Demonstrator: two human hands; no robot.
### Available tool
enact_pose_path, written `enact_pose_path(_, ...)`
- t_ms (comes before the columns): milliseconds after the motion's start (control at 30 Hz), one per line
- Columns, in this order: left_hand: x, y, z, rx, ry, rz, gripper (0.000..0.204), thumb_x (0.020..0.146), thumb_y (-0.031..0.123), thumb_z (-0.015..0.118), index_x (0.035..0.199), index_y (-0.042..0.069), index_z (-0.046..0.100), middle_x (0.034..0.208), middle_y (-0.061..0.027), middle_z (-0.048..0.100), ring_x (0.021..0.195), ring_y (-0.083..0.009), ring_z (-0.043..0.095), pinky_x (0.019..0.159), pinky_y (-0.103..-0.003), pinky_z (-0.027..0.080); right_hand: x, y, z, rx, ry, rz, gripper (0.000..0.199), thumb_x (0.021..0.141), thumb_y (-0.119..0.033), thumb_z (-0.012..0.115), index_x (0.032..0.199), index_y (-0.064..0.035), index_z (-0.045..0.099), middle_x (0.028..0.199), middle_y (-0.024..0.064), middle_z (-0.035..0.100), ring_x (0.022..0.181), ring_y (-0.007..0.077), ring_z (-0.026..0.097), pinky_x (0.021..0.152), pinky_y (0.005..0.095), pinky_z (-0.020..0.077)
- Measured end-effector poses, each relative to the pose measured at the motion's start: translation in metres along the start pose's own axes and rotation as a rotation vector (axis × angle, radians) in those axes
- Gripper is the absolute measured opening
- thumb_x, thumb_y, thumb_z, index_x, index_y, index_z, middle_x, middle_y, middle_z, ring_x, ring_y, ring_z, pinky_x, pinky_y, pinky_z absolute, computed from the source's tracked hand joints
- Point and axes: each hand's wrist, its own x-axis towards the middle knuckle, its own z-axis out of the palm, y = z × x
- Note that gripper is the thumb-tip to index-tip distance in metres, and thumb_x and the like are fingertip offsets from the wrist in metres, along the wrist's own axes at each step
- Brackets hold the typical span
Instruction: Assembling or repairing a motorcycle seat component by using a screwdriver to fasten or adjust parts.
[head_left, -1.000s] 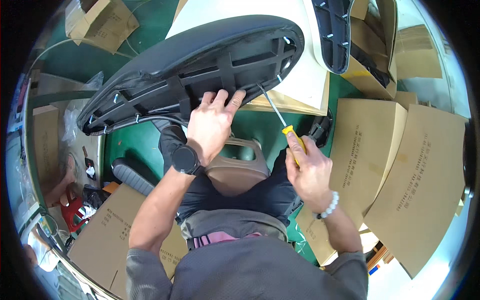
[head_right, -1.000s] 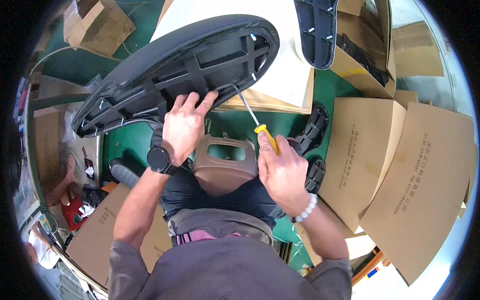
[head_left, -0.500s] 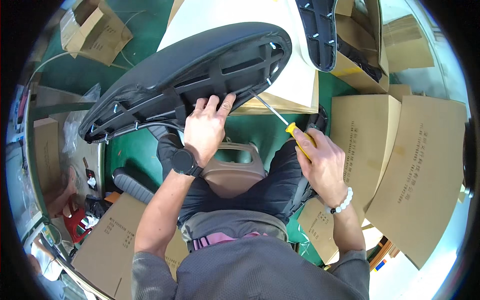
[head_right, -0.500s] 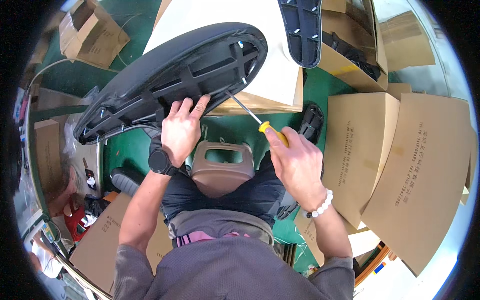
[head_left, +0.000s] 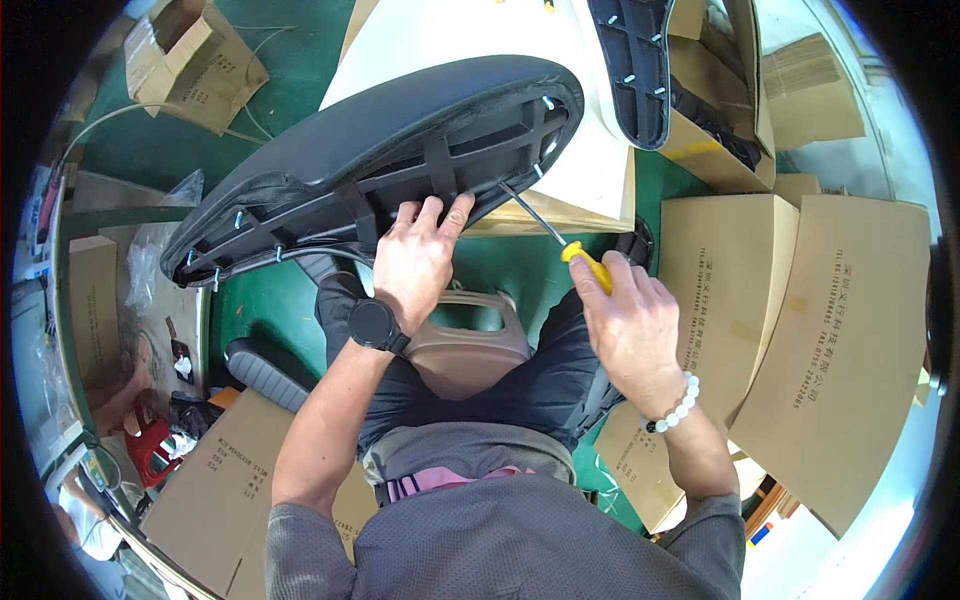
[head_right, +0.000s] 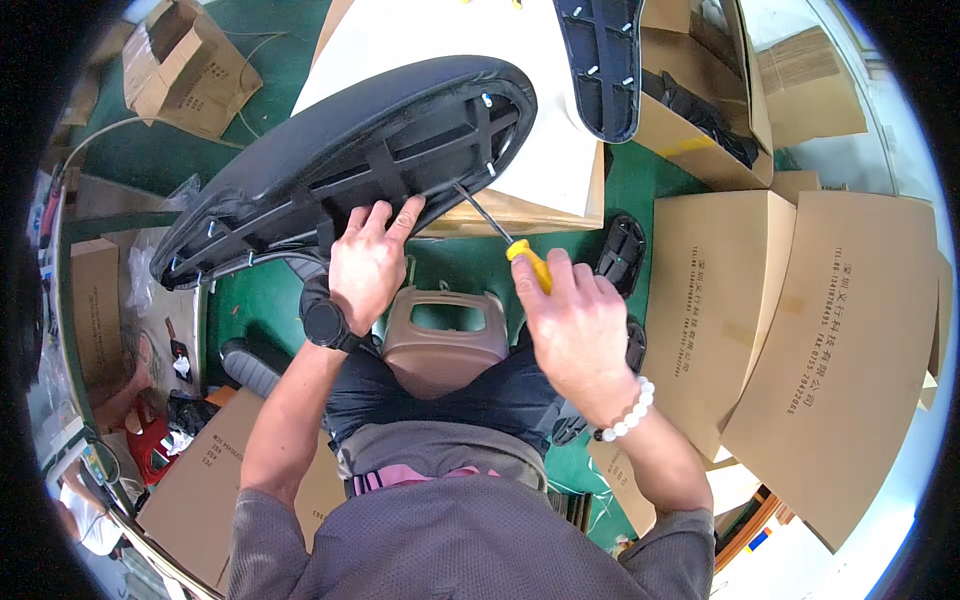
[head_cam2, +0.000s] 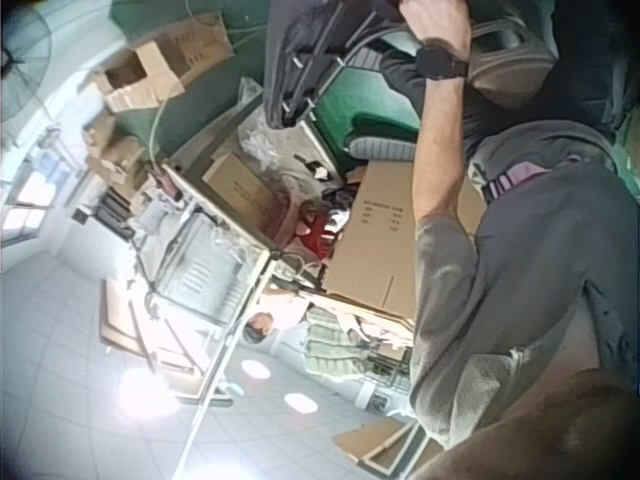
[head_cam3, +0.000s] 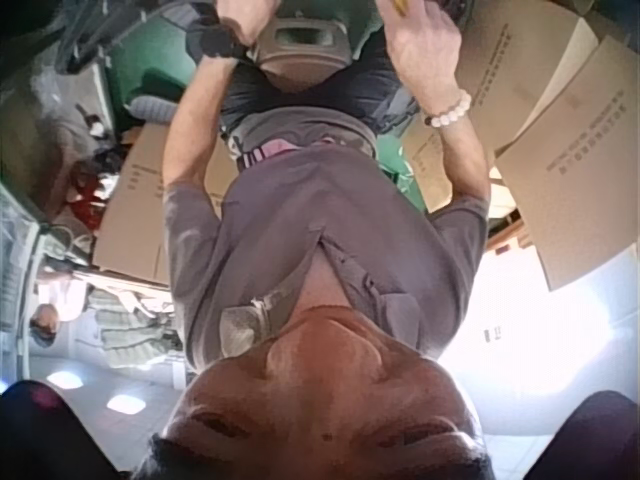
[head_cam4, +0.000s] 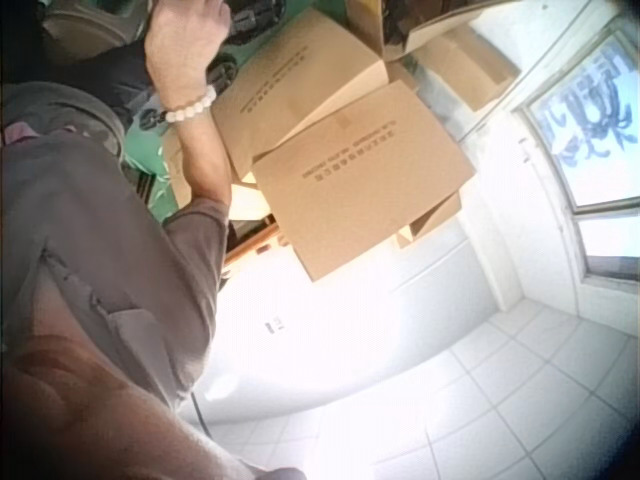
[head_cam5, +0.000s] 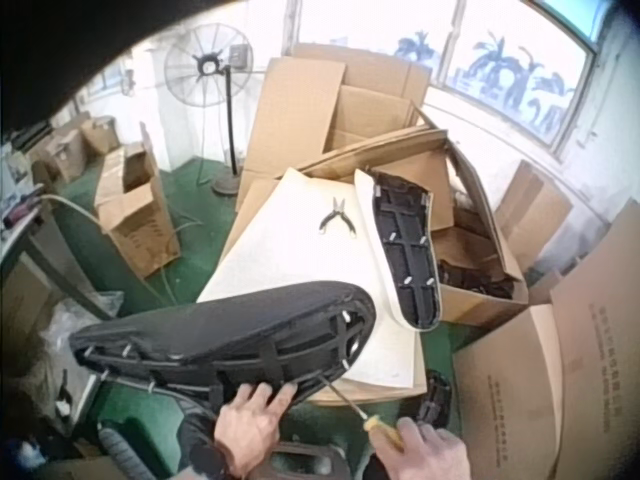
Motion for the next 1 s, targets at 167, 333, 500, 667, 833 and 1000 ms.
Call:
enact_pose_path(167, -0.002, -0.004, 0.004, 0.012, 0.033, 0.001, 0.061, 0.077, -0.002, 0.062, 0.136, 0.013, 0.059, 0.102, -0.0104, 0.060, 0.099, -0.0312, 0.063, 0.077, -0.041, 0.061, -0.018, -0.018, 0.037, 0.524, 0.036, 0.332, 0.038, 0.088, -0.012, 0.070, 0.124, -0.0047, 0.063, 0.097, 0.0200, 0.066, 0.079, 0.0394, 0.069, 0.067, 0.0431, 0.0563)
enact_pose_path(333, -0.002, -0.001, 0.003, 0.000, 0.107, 0.037, 0.059, 0.076, -0.002, 0.062, 0.133, 0.014, 0.063, 0.094, -0.0091, 0.058, 0.090, -0.0305, 0.062, 0.071, -0.041, 0.061, -0.048, -0.034, 0.114, 2.020, 0.076, 0.953, 0.037, 0.102, -0.020, 0.063, 0.134, -0.0008, 0.057, 0.091, 0.0114, 0.067, 0.064, 0.0140, 0.056, 0.054, 0.0247, 0.0446)
enact_pose_path(500, -0.002, -0.007, 0.004, 0.012, 0.101, 0.031, 0.062, 0.075, -0.002, 0.063, 0.135, 0.014, 0.062, 0.096, -0.0098, 0.058, 0.090, -0.0307, 0.062, 0.072, -0.042, 0.061, -0.051, -0.046, 0.135, 2.304, 0.187, 0.835, 0.043, 0.104, -0.020, 0.060, 0.142, -0.0033, 0.050, 0.095, 0.0145, 0.067, 0.062, 0.0155, 0.057, 0.053, 0.0263, 0.0454)
enact_pose_path(667, -0.002, -0.004, -0.001, 0.029, 0.017, 0.011, 0.065, 0.077, -0.002, 0.062, 0.140, 0.013, 0.056, 0.105, -0.0117, 0.061, 0.101, -0.0316, 0.062, 0.080, -0.041, 0.059, -0.086, -0.048, 0.096, 1.222, 0.605, 0.778, 0.041, 0.100, -0.011, 0.064, 0.137, 0.0028, 0.054, 0.103, 0.0109, 0.069, 0.071, 0.0136, 0.061, 0.066, 0.0260, 0.0516)
enact_pose_path(833, -0.001, -0.007, -0.003, 0.023, 0.073, 0.024, 0.065, 0.077, -0.002, 0.063, 0.140, 0.008, 0.052, 0.101, -0.0109, 0.062, 0.095, -0.0299, 0.064, 0.080, -0.040, 0.059, -0.128, -0.048, 0.131, 0.886, 0.023, 0.753, 0.037, 0.093, -0.012, 0.070, 0.126, 0.0019, 0.062, 0.110, 0.0253, 0.071, 0.100, 0.0342, 0.073, 0.087, 0.0393, 0.0555)
enact_pose_path(1000, -0.003, -0.015, -0.004, 0.051, 0.179, 0.069, 0.049, 0.078, 0.002, 0.063, 0.127, 0.002, 0.055, 0.093, -0.0116, 0.064, 0.089, -0.0294, 0.065, 0.087, -0.040, 0.055, -0.114, -0.050, 0.098, 0.908, 0.298, 0.842, 0.035, 0.096, -0.012, 0.068, 0.127, 0.0029, 0.062, 0.108, 0.0152, 0.071, 0.097, 0.0199, 0.066, 0.089, 0.0331, 0.0524)
